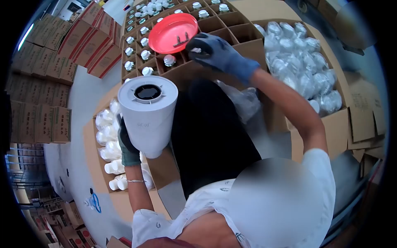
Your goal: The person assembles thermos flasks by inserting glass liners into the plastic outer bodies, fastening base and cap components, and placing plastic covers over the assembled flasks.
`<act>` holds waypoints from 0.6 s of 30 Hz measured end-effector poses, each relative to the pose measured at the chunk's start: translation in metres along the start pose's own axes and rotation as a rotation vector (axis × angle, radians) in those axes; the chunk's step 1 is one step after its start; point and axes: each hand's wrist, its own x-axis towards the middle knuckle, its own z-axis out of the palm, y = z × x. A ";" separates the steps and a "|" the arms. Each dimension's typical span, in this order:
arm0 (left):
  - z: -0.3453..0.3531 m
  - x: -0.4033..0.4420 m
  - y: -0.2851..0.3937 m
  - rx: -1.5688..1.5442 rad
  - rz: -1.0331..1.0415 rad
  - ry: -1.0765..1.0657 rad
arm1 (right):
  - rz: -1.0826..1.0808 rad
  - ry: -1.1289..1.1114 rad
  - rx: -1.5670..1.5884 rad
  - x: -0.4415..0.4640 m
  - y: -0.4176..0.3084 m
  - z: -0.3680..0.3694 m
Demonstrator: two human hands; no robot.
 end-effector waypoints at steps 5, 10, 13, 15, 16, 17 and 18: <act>-0.016 0.002 -0.033 0.221 -0.126 0.016 | 0.168 -0.362 -0.643 0.115 0.126 0.077; -0.018 0.006 -0.041 -0.019 -0.238 0.066 | 0.130 -0.853 -0.835 0.159 0.140 0.112; -0.002 0.010 -0.032 0.116 -0.126 0.120 | 0.009 -0.764 -0.867 0.154 0.165 0.120; 0.002 0.020 -0.033 0.182 -0.067 0.134 | 0.263 -0.526 -0.641 0.162 0.173 0.115; -0.003 0.021 -0.039 0.166 -0.088 0.126 | 0.471 -0.398 -0.191 0.160 0.178 0.108; -0.008 0.021 -0.046 0.149 -0.110 0.120 | 0.656 -0.302 0.339 0.157 0.161 0.094; -0.012 0.023 -0.054 0.275 -0.010 0.088 | 0.839 -0.137 0.851 0.155 0.143 0.081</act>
